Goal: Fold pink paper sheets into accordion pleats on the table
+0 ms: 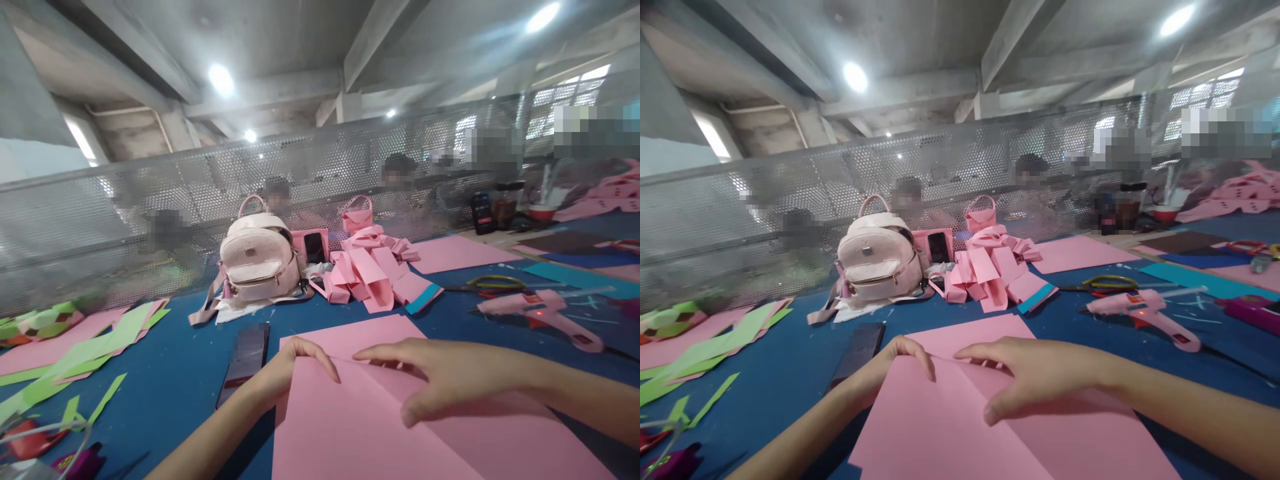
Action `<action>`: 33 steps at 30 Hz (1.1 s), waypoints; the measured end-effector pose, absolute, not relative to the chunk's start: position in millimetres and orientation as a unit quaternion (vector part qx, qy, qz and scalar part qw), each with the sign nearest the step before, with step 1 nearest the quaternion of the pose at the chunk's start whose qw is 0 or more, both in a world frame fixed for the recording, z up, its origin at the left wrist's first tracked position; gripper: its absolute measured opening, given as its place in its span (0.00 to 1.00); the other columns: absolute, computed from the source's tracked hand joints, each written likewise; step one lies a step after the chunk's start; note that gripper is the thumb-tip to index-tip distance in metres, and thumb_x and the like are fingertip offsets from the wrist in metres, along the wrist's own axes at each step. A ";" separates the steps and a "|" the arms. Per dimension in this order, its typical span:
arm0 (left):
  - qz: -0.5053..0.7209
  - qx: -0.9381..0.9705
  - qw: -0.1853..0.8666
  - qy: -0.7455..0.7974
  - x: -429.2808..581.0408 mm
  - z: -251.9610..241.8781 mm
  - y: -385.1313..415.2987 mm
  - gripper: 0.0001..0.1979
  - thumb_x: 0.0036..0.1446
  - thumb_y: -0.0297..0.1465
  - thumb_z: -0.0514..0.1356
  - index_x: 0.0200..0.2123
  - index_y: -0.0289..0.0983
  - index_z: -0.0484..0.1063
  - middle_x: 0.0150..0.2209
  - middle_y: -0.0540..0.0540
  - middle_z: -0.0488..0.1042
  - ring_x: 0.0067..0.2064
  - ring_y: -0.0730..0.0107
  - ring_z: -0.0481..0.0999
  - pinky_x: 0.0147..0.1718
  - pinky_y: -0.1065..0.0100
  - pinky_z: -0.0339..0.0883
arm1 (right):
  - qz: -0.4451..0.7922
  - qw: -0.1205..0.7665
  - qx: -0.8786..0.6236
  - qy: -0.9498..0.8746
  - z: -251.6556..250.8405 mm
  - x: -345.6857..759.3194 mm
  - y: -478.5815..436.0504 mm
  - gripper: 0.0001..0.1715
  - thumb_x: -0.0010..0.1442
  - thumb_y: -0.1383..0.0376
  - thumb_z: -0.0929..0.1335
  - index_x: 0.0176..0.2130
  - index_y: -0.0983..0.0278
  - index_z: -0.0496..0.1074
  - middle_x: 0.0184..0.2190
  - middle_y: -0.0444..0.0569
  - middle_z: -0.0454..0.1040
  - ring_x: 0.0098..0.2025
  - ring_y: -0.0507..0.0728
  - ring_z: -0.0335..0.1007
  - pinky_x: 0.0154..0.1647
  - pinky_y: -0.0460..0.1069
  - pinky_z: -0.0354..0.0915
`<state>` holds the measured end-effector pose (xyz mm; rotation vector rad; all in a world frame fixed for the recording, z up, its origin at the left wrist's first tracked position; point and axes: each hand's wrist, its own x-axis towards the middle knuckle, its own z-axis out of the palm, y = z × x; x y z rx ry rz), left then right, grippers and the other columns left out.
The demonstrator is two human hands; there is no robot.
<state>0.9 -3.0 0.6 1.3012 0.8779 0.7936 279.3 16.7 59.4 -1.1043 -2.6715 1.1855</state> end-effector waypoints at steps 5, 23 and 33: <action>0.382 0.534 0.630 0.414 -1.1 -11.0 8.4 0.15 0.41 0.37 0.74 0.31 0.33 0.84 0.34 0.39 0.82 0.29 0.63 0.77 0.30 0.68 0.67 | 0.500 0.046 -0.277 -0.819 37.0 244.9 36.8 0.52 0.47 0.62 0.76 0.67 0.60 0.59 0.64 0.54 0.64 0.65 0.68 0.58 0.66 0.61 0.55; 0.447 0.313 0.778 0.312 8.1 -46.7 22.0 0.32 0.53 0.48 0.68 0.60 0.49 0.69 0.56 0.44 0.75 0.55 0.52 0.74 0.53 0.59 0.65 | 0.784 0.098 -0.226 -0.570 -7.1 259.2 103.6 0.38 0.56 0.56 0.75 0.62 0.63 0.66 0.58 0.56 0.72 0.59 0.65 0.69 0.61 0.60 0.63; 0.416 0.368 0.774 0.304 26.5 -52.7 50.9 0.43 0.38 0.48 0.76 0.59 0.48 0.68 0.56 0.40 0.73 0.59 0.41 0.69 0.54 0.50 0.67 | 0.809 0.145 -0.228 -0.522 -35.3 266.1 134.3 0.36 0.58 0.51 0.73 0.60 0.61 0.65 0.58 0.57 0.72 0.58 0.65 0.71 0.61 0.60 0.63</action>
